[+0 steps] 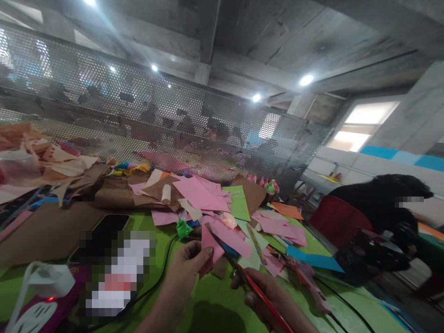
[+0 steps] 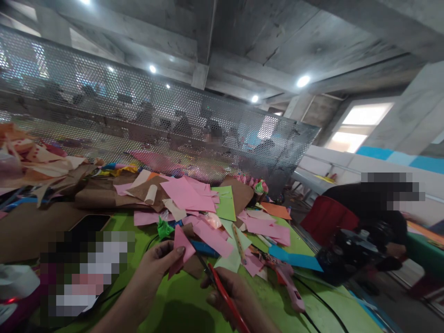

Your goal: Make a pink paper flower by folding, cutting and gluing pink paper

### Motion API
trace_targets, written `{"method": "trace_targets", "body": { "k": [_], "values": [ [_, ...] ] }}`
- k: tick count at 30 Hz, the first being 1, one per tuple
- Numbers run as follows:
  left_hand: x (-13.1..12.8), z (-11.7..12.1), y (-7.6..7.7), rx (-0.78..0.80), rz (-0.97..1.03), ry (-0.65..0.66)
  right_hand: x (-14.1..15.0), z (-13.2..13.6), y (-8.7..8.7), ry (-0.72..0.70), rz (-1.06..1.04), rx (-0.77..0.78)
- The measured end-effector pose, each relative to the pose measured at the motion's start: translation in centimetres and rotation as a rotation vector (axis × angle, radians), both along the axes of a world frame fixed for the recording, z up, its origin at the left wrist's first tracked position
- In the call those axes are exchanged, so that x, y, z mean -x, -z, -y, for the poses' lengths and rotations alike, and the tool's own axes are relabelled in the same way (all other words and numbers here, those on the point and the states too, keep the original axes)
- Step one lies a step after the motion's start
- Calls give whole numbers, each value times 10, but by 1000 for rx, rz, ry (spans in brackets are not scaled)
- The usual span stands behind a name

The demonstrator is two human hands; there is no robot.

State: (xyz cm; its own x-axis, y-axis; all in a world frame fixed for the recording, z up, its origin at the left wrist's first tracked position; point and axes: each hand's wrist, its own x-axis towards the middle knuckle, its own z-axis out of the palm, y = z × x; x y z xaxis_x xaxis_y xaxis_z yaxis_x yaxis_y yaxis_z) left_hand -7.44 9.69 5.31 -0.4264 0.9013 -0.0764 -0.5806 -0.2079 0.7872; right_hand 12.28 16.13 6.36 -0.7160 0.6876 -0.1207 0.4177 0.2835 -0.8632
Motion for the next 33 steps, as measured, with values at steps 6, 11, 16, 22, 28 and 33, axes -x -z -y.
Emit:
{"method": "trace_targets", "body": {
  "k": [6,11,16,22,28,33],
  "values": [
    [1,-3,6,-6,-11,4,0,0,-4,48,21,-26],
    [3,-1,9,60,-61,-2,-4,-29,-39,101,248,-587],
    [4,0,10,76,-112,40,-19,-100,-66,228,452,-825],
    [1,-4,16,26,-186,36,-35,-168,-66,283,564,-863],
    [0,-2,26,212,-256,-10,-39,-173,-71,333,500,-806],
    [-2,2,15,100,-462,-84,-4,-127,-75,265,263,-710]
  ]
}}
